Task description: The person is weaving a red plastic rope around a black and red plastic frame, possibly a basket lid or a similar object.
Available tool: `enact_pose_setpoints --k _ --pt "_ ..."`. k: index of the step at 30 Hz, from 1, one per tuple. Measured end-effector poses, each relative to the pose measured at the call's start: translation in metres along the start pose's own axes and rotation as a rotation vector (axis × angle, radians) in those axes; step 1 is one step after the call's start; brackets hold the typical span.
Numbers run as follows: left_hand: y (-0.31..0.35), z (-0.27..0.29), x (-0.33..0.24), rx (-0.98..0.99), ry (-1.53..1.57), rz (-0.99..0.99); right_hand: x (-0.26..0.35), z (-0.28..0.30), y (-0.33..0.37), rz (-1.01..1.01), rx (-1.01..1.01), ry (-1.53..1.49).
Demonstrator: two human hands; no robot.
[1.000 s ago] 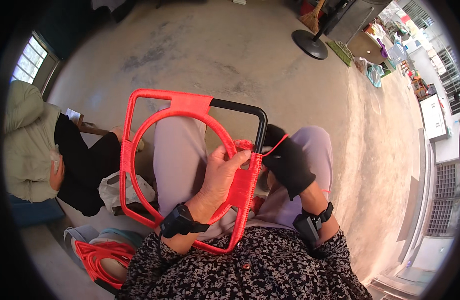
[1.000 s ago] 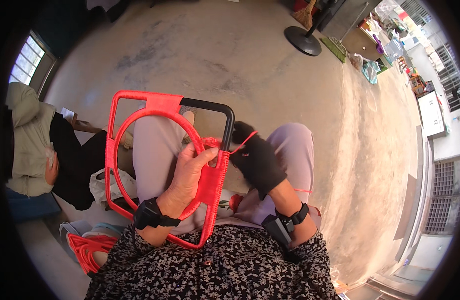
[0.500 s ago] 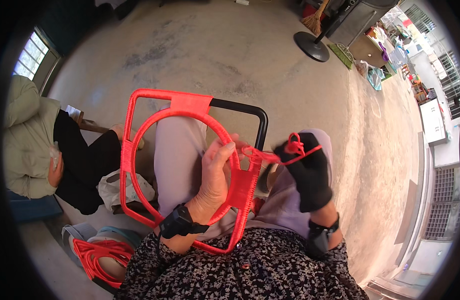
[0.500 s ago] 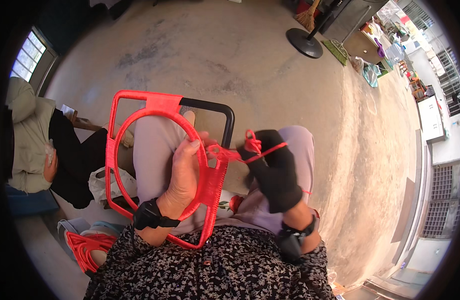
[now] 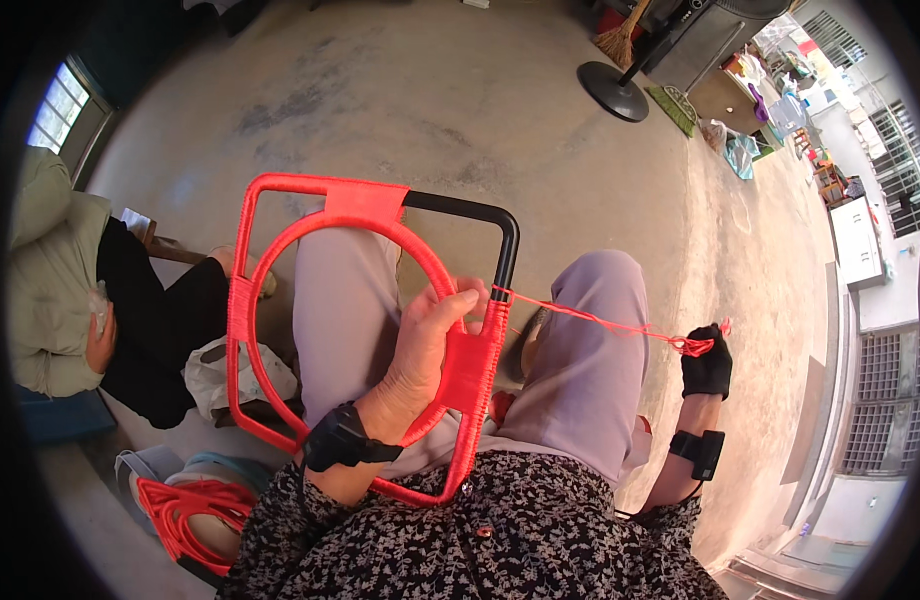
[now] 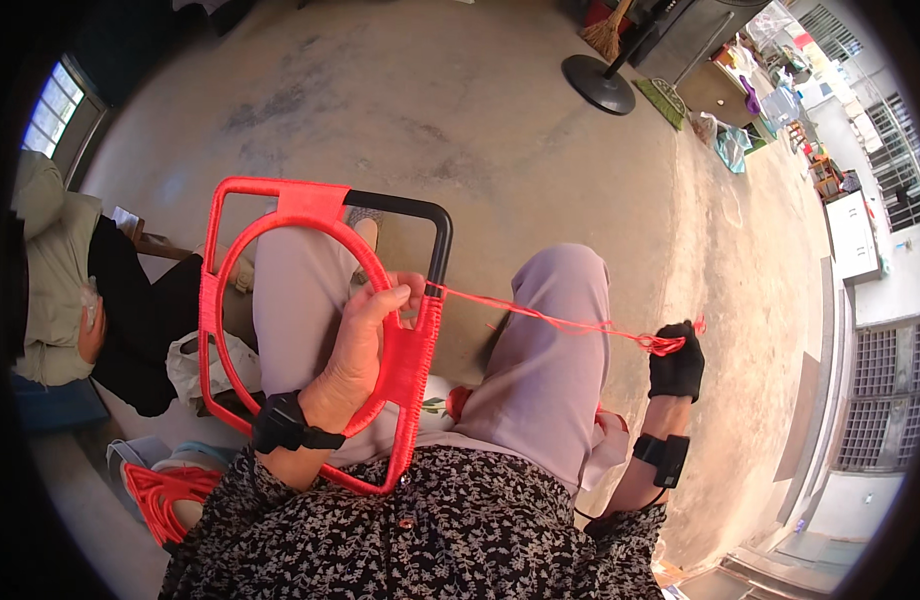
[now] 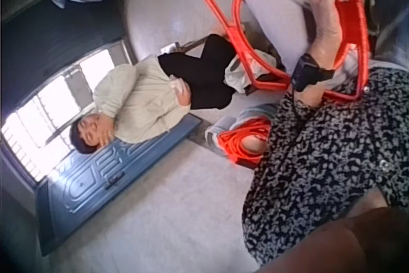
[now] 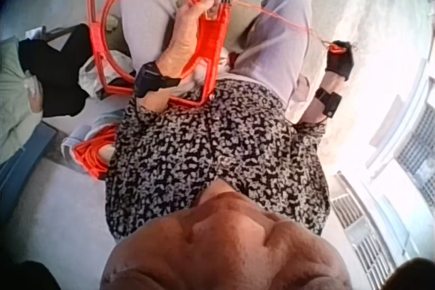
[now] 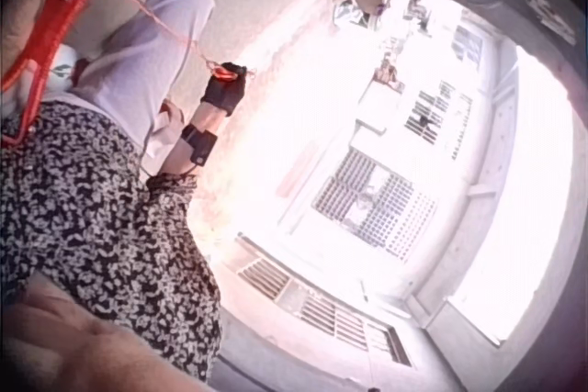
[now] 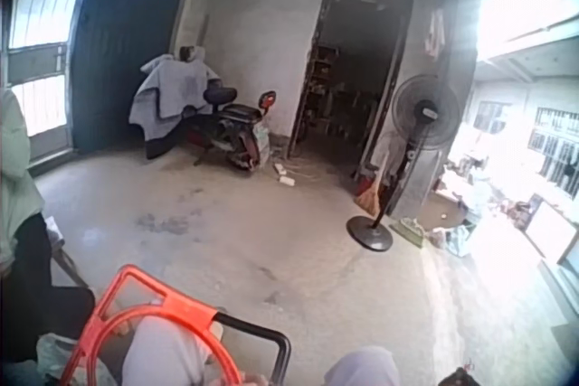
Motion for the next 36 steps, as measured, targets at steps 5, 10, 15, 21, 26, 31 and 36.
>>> enact_pose_setpoints --k 5,10,15,21,26,31,36 --pt "0.005 -0.010 -0.004 0.049 -0.073 0.012 -0.039 -0.081 0.041 -0.136 0.099 0.133" --pt "0.007 -0.015 -0.006 0.073 -0.106 -0.067 -0.104 -0.183 0.097 -0.296 0.539 0.631" --pt "0.002 -0.011 -0.003 0.098 -0.072 -0.014 -0.113 -0.182 0.110 -0.475 0.587 0.870" --pt "0.003 -0.011 0.001 0.167 -0.050 0.060 -0.106 -0.181 0.105 -0.335 0.260 0.277" --pt "0.001 -0.016 -0.001 0.137 0.043 0.094 -0.124 -0.200 0.098 -0.515 0.379 0.043" --pt "-0.002 -0.014 0.000 0.119 -0.003 0.106 -0.130 -0.197 0.097 -0.397 0.447 0.708" --pt "-0.006 -0.004 0.010 0.101 -0.067 0.111 -0.138 -0.189 0.104 -0.455 0.399 0.815"
Point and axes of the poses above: each hand's wrist, its own y-axis away from the middle knuckle, its own z-axis out of the back of the hand, x = y × z, the point moved 5 cm from there along -y, towards the middle knuckle, and after that the axes turned 8 degrees about -x, right-handed, at the moved point
